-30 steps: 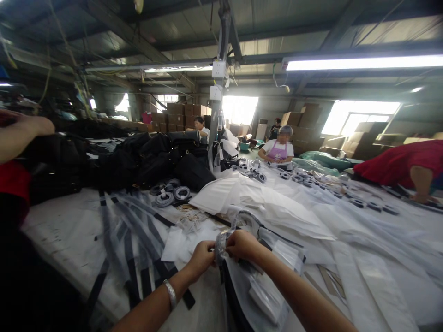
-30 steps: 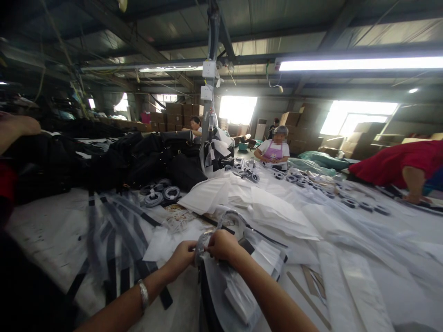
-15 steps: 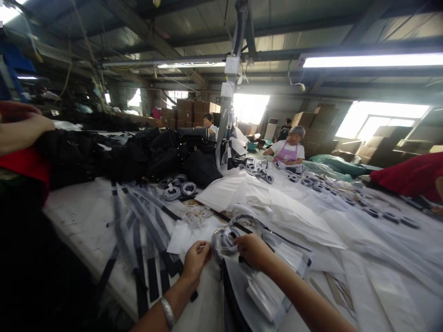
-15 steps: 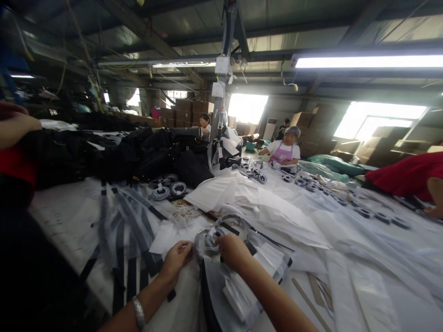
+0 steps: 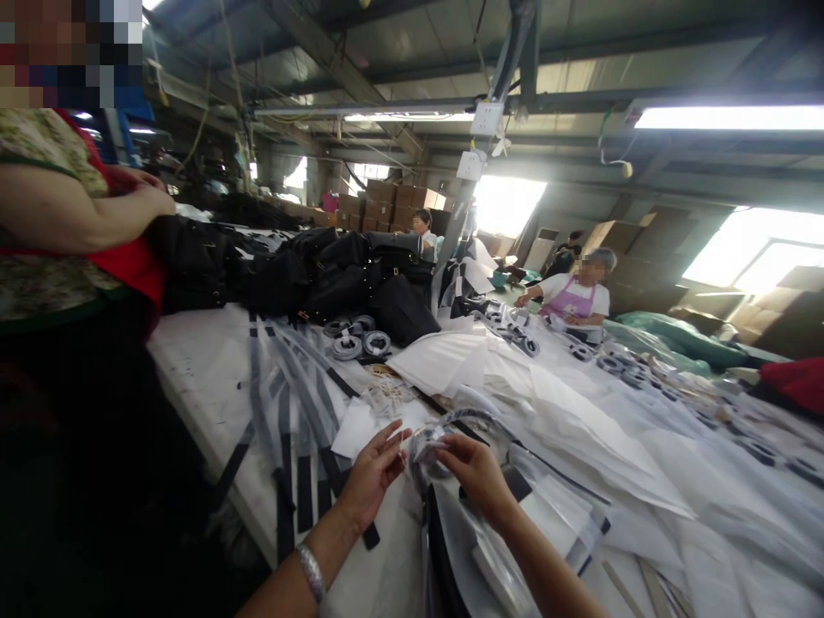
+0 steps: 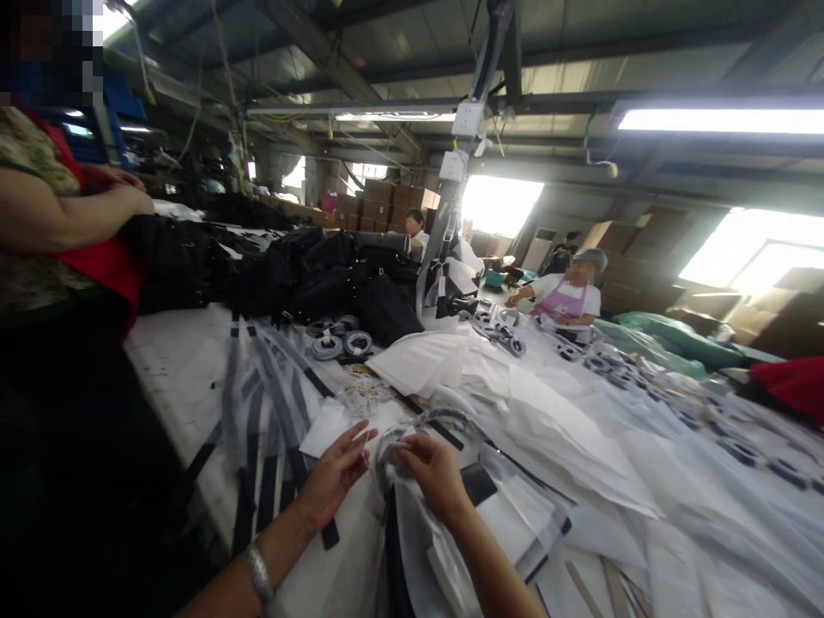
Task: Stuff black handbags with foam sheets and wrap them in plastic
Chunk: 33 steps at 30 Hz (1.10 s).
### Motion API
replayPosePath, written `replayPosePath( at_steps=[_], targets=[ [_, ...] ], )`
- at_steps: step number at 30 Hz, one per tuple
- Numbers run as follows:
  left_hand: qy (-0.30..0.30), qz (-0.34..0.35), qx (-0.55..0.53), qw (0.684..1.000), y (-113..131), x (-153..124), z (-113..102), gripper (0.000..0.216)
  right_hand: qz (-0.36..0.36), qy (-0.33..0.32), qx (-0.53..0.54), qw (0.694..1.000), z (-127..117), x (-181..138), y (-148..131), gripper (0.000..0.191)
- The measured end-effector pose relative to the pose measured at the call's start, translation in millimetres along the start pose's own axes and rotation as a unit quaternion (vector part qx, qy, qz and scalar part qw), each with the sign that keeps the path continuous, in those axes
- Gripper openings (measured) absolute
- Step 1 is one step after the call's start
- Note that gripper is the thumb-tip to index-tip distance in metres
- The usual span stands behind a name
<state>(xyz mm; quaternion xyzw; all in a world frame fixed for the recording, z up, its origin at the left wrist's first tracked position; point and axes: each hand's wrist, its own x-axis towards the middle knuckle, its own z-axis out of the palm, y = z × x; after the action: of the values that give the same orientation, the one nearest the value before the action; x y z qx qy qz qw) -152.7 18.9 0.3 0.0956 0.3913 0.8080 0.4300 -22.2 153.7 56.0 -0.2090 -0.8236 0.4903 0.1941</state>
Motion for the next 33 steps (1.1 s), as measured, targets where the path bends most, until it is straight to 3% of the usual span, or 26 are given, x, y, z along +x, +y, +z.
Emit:
replayPosePath(
  at_steps=[4,10,17,25,29,33],
  targets=[
    [-0.023,0.014,0.035,0.999,2,0,1,0.051,-0.023,0.016,0.015,0.999,14,12,3,0.05],
    [-0.024,0.075,0.071,0.994,2,1,-2,0.067,-0.026,0.006,-0.057,0.998,15,22,-3,0.038],
    [-0.073,0.088,0.112,0.987,16,1,7,0.075,-0.063,-0.057,-0.161,0.983,12,31,-28,0.049],
    [-0.053,0.112,0.171,0.977,19,0,9,0.086,-0.075,-0.109,-0.223,0.966,13,46,-37,0.062],
    [-0.068,0.134,0.228,0.962,20,5,9,0.078,-0.067,-0.116,-0.226,0.965,18,47,-30,0.064],
    [-0.088,0.18,0.334,0.921,25,4,3,0.053,-0.054,-0.109,-0.207,0.971,21,44,-20,0.07]
  ],
)
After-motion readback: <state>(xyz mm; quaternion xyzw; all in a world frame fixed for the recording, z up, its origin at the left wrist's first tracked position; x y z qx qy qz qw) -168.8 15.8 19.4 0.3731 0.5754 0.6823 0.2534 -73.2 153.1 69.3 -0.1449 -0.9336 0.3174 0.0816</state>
